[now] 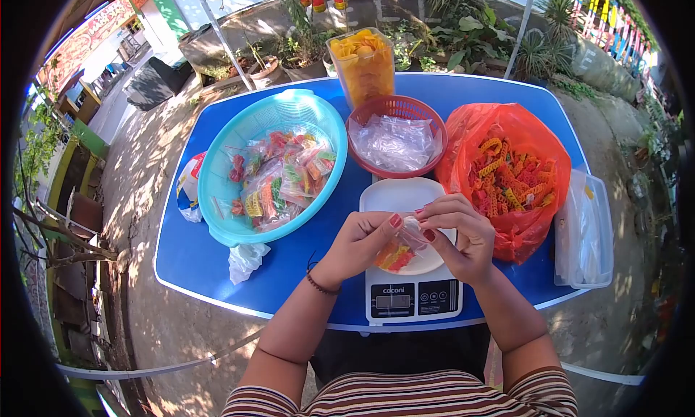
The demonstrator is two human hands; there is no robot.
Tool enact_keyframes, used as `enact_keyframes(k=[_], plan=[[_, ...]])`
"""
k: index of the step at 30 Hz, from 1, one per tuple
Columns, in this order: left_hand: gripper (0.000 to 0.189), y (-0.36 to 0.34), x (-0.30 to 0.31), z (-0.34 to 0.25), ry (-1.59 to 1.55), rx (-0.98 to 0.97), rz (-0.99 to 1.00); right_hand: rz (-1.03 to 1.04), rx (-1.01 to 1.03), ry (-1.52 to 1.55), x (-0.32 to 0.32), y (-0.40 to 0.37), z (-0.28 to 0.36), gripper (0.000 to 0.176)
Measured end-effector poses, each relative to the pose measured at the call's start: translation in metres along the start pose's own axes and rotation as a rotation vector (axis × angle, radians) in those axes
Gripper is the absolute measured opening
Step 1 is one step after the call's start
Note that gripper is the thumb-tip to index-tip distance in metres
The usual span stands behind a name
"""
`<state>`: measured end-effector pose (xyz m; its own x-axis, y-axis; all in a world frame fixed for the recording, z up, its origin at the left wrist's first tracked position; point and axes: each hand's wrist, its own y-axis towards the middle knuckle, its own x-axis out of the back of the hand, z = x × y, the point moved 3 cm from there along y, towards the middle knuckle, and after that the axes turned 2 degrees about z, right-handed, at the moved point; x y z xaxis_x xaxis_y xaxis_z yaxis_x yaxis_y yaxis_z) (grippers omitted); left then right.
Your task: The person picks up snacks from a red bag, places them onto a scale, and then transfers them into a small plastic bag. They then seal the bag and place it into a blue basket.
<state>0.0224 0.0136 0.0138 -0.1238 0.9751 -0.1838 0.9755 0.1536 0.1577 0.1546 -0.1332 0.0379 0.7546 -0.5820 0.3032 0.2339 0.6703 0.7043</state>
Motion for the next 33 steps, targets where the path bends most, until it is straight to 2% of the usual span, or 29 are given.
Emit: enact_keyframes(k=[1,4,7,10,13,16,21,25,30,33], plan=[[0.041,0.001,-0.001,0.0,0.004,-0.009,-0.008,0.015,-0.001,-0.021,0.0,0.001,0.001,0.017],[0.041,0.0,-0.003,-0.001,0.035,-0.013,-0.025,-0.128,-0.185,0.181,-0.007,-0.005,-0.002,0.018],[0.04,0.0,-0.002,-0.002,0.084,0.011,-0.021,-0.114,-0.226,0.156,-0.009,-0.011,-0.007,0.018],[0.038,0.0,-0.003,-0.002,0.094,0.013,-0.027,-0.1,-0.091,0.077,-0.005,-0.01,-0.004,0.016],[0.036,0.0,-0.004,0.002,0.091,0.003,-0.015,-0.169,-0.057,0.101,-0.006,-0.008,0.0,0.02],[0.035,0.0,-0.004,0.005,0.083,0.002,-0.002,-0.095,-0.028,0.014,-0.008,-0.004,0.002,0.019],[0.035,-0.002,-0.002,-0.004,0.143,0.064,0.004,0.049,-0.067,-0.083,-0.005,-0.004,0.005,0.019],[0.036,-0.002,-0.001,0.006,0.135,-0.042,-0.099,0.145,-0.093,-0.18,-0.006,-0.001,0.012,0.024],[0.037,-0.002,0.002,0.002,0.145,-0.031,-0.08,0.143,-0.114,-0.22,-0.012,-0.002,0.01,0.024],[0.034,-0.002,0.001,0.003,0.024,-0.04,-0.079,0.089,-0.089,-0.256,-0.01,-0.005,0.003,0.024]])
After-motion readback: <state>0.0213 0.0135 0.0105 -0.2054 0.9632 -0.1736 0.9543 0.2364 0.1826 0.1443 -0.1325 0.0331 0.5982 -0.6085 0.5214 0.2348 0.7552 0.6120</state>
